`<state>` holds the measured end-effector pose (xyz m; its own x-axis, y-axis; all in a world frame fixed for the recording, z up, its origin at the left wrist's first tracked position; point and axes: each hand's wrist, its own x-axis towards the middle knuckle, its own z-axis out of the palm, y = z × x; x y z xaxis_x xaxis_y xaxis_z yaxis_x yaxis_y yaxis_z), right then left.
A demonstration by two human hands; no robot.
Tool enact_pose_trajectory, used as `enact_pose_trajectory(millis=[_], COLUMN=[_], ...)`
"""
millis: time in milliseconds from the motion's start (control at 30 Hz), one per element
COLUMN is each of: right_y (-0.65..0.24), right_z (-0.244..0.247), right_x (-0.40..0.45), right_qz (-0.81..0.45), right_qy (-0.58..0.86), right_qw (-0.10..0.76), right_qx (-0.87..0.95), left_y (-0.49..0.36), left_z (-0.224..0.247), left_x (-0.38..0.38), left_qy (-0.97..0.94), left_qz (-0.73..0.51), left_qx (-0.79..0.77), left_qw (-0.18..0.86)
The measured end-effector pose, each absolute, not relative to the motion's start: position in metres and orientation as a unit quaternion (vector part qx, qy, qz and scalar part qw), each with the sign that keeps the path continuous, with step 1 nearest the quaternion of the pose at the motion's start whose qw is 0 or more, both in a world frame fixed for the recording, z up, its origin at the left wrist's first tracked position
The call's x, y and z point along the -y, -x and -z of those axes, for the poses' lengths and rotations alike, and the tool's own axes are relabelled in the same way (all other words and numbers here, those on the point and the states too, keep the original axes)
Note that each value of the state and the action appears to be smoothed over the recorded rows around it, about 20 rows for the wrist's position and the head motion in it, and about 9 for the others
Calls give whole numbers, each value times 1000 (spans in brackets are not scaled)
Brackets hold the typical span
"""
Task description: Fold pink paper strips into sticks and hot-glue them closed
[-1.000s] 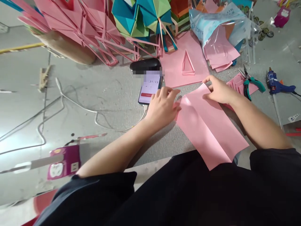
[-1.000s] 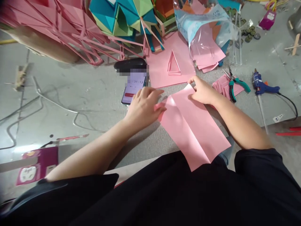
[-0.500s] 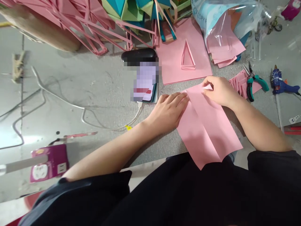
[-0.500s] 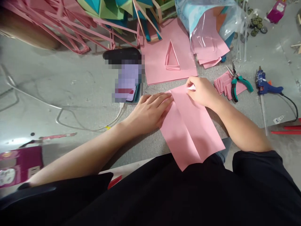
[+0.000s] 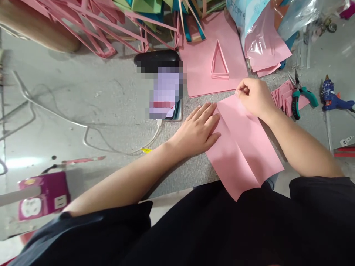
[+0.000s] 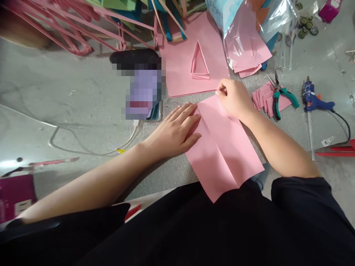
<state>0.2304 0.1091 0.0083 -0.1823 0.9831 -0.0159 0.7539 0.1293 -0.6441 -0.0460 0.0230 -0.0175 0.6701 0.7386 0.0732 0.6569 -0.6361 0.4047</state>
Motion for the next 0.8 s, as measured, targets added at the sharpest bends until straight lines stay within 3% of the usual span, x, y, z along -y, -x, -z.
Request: enact_pose_trajectory(millis=[333, 800], right_y=[-234, -245], right_z=[-8, -14], right_x=[-102, -97], right_qz=[-267, -268], right_qy=[597, 589], right_qw=[186, 209], right_qx=[734, 733], left_y=[46, 41], left_z=[16, 16], left_x=[-24, -17], left_qy=[-895, -902], left_qz=[-123, -159], left_qx=[-384, -358], left_qw=[190, 184])
